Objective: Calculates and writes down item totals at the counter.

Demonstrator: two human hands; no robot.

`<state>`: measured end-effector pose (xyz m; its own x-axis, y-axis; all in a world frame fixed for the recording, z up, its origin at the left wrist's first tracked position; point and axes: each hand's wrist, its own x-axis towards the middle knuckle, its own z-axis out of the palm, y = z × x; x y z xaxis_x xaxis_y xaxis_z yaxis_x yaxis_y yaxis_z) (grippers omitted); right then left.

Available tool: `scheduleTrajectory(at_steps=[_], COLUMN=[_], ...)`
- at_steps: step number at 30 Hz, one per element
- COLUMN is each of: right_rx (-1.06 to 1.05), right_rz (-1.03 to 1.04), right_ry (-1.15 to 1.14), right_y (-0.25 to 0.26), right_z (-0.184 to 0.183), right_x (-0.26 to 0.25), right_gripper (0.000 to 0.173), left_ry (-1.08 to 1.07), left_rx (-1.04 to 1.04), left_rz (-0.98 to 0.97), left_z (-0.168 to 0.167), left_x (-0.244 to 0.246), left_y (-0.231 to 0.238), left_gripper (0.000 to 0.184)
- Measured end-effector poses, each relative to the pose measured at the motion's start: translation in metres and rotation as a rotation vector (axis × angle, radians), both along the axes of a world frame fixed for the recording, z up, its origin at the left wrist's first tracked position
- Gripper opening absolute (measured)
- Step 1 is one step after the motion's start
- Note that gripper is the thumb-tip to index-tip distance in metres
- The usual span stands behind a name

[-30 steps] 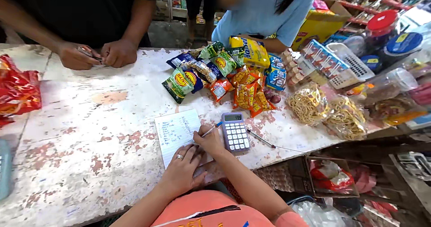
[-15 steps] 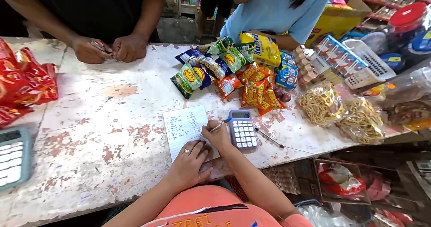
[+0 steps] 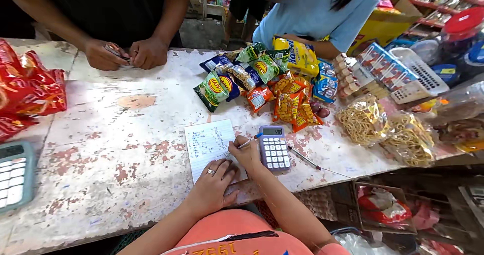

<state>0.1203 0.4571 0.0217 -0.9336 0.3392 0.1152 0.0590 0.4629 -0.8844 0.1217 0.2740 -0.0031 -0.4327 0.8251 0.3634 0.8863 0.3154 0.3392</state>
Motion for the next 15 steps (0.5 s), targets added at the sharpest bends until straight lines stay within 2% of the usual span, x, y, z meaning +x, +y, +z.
scheduleTrajectory(at_steps=[2, 6, 9, 15], right_rx=[-0.019, 0.141, 0.056, 0.095], right_rz=[-0.002, -0.011, -0.054, -0.016], right_ry=[0.01, -0.02, 0.032, 0.003], right_y=[0.0022, 0.0003, 0.0032, 0.0049], right_z=[-0.0005, 0.001, -0.0033, 0.001], right_x=[-0.0005, 0.0036, 0.0011, 0.0006], right_gripper=[0.023, 0.024, 0.028, 0.026], left_ry=[-0.01, -0.006, 0.01, 0.005], left_rx=[-0.01, -0.011, -0.008, -0.016], left_rz=[0.003, 0.012, 0.009, 0.007], left_z=[0.0006, 0.0019, 0.002, -0.0001], left_x=[0.0007, 0.0014, -0.0007, 0.0001], left_y=[-0.0002, -0.0003, 0.0004, 0.0002], left_gripper=[0.063, 0.063, 0.063, 0.062])
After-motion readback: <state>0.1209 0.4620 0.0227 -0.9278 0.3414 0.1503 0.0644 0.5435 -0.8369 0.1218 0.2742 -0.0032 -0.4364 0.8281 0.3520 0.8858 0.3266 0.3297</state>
